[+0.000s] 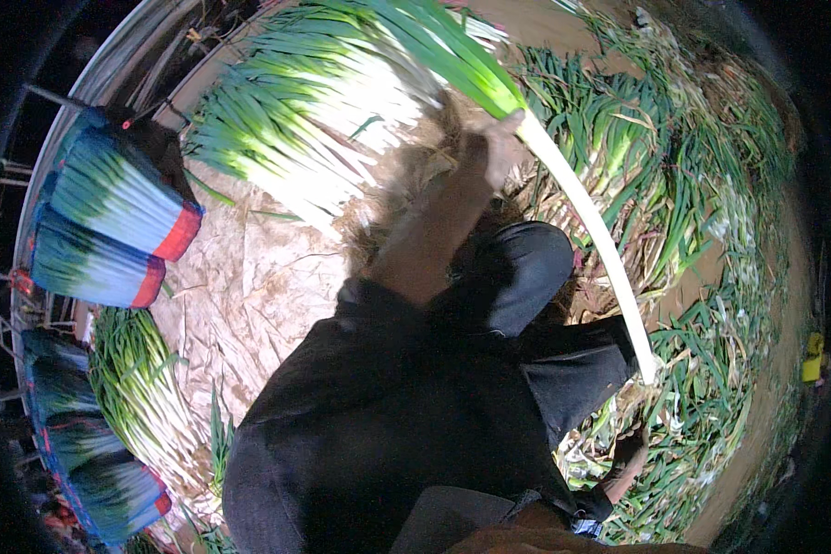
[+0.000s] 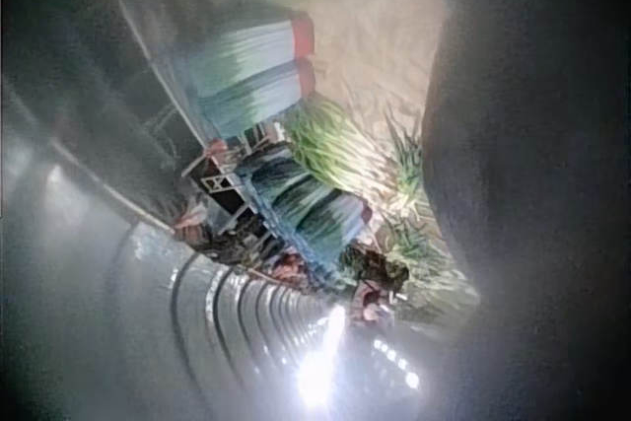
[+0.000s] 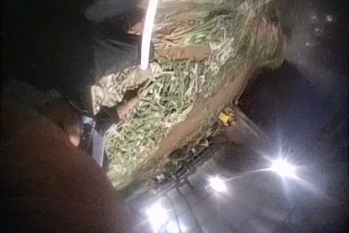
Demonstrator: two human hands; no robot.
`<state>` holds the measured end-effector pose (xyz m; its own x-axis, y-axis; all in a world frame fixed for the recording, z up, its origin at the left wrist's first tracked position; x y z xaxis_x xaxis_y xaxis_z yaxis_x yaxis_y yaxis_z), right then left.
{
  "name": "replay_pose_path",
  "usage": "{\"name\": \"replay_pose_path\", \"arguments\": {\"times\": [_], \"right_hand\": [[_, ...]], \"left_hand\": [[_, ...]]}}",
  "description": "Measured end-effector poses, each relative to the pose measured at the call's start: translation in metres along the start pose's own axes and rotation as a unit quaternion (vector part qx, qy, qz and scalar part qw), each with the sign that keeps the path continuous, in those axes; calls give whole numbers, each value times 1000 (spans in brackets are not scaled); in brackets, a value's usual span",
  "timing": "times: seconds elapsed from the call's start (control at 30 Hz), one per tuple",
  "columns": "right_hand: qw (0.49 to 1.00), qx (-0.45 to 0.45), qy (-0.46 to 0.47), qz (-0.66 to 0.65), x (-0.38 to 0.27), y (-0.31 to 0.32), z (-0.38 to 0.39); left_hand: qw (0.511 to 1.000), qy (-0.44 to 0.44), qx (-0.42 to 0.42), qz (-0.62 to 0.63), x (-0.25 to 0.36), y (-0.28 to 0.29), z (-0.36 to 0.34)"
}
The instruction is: The person repeatedly picks up long green vegetables, uses a knife to trim the root ends, and places the trimmed vegetables into a pile. The person works continuously, handling each vegetable one at a time.
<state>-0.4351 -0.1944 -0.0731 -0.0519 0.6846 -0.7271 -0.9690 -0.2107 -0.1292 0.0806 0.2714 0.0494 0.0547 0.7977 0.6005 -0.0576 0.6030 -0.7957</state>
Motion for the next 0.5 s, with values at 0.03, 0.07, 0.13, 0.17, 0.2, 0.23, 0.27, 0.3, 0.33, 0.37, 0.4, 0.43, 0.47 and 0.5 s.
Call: {"name": "replay_pose_path", "arguments": {"times": [0.03, 0.07, 0.13, 0.17, 0.2, 0.23, 0.27, 0.3, 0.33, 0.37, 0.4, 0.43, 0.47, 0.5], "right_hand": [[998, -61, 16, 24, 1, -7, -12], [996, -85, 11, 29, 7, -15, -19], [993, -100, 36, 52, 3, -15, -25], [995, -76, 37, 59, 6, -20, -24], [993, -104, 15, 43, 11, -33, -18], [991, -121, 6, 56, 21, -44, -27], [985, -151, -26, 79, 48, -68, -39], [987, -141, -18, 73, 40, -54, -39], [990, -124, 15, 70, 33, -40, -39], [990, -127, 7, 67, 43, -44, -42], [991, -123, 4, 60, 52, -43, -46], [988, -120, -2, 99, 61, -29, -65], [989, -80, -10, 121, 74, -24, -68], [932, -114, 117, 324, 84, -17, -91]], "left_hand": [[999, -23, 19, -45, 23, 10, -4], [992, -4, 52, -114, 43, 29, -13], [963, 93, 114, -224, 65, 75, -55], [981, 66, 146, -113, 102, 69, -47], [956, 27, 251, -150, 146, 103, -53], [941, -40, 265, -206, 211, 169, -91], [943, -89, 247, -205, 309, 252, -114], [893, -127, 344, -260, 294, 253, -111], [824, -175, 436, -316, 295, 235, -80], [733, -253, 408, -482, 298, 233, -62], [616, -318, 356, -627, 271, 217, -54], [673, -194, 293, -651, 187, 196, -35], [675, -200, 258, -662, 135, 202, -7], [676, -207, 221, -672, 82, 206, 21]]}}
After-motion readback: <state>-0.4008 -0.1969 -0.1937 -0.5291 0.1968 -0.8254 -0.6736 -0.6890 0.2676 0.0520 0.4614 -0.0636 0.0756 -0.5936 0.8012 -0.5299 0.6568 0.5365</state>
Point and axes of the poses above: each hand's wrist, its own z-axis away from the middle knuckle, its own y-axis out of the back of the hand, x = y × z, the point moved 10 cm from there along -z, towards the middle knuckle, and after that the axes turned 13 degrees about x, right-handed, at the moved point
